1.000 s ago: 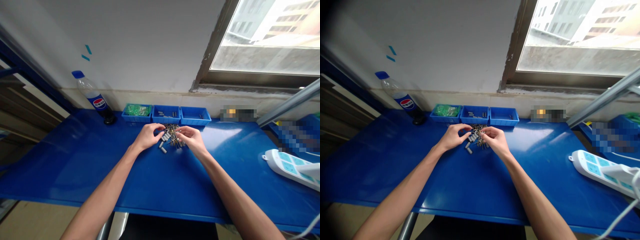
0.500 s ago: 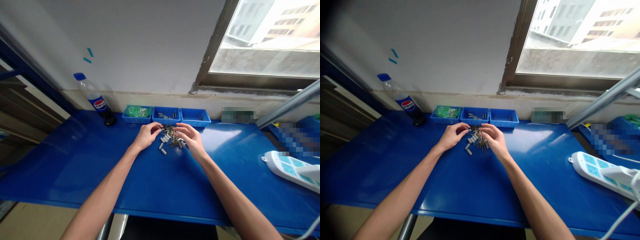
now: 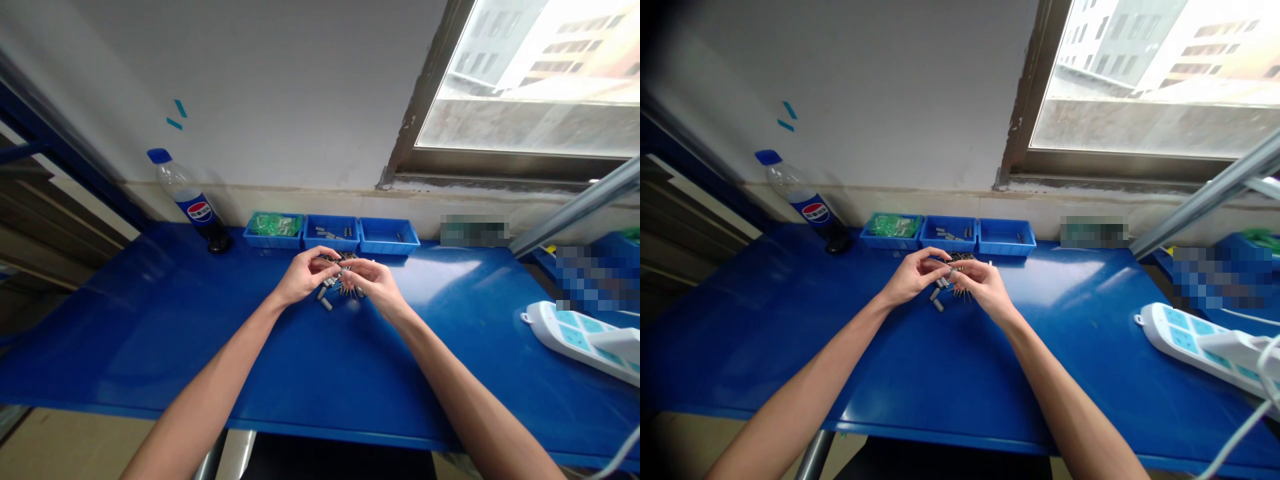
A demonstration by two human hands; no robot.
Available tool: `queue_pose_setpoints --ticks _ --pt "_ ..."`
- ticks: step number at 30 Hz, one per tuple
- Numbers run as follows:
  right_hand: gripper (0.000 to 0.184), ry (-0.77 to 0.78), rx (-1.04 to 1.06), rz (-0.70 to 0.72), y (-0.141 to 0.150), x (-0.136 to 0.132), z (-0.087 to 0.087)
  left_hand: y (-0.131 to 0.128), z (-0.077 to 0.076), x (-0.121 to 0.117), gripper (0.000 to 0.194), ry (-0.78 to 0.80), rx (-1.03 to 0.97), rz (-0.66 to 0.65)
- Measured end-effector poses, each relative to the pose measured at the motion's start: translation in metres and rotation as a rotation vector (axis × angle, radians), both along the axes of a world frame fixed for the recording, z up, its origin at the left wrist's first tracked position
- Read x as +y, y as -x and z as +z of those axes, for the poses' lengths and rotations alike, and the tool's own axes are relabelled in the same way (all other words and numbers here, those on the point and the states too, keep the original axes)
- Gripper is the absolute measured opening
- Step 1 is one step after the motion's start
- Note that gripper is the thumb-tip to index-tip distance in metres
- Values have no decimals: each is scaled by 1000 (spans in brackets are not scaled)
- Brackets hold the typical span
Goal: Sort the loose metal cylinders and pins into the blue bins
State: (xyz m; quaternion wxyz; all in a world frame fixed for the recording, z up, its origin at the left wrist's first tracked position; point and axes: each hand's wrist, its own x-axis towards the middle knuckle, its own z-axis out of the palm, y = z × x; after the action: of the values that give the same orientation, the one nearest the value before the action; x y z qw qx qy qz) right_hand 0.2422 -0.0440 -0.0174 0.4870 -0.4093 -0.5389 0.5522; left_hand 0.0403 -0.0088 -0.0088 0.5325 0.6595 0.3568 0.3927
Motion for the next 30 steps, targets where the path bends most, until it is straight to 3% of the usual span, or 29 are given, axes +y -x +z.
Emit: queue_pose_setpoints --ticks 6,9,14,20,30 --pt "35 67 -105 -135 -5 2 -2 9 2 2 22 -269 319 72" --pt "34 -5 -86 -166 -6 1 1 19 5 3 17 -391 505 46" --pt "55 -141 17 -126 -5 -1 4 29 9 3 20 -378 617 -35" --pt "49 -101 37 -134 -7 1 0 29 11 2 21 -391 658 -24" --pt "38 -102 52 -119 -6 1 -1 23 13 -2 34 -529 919 107"
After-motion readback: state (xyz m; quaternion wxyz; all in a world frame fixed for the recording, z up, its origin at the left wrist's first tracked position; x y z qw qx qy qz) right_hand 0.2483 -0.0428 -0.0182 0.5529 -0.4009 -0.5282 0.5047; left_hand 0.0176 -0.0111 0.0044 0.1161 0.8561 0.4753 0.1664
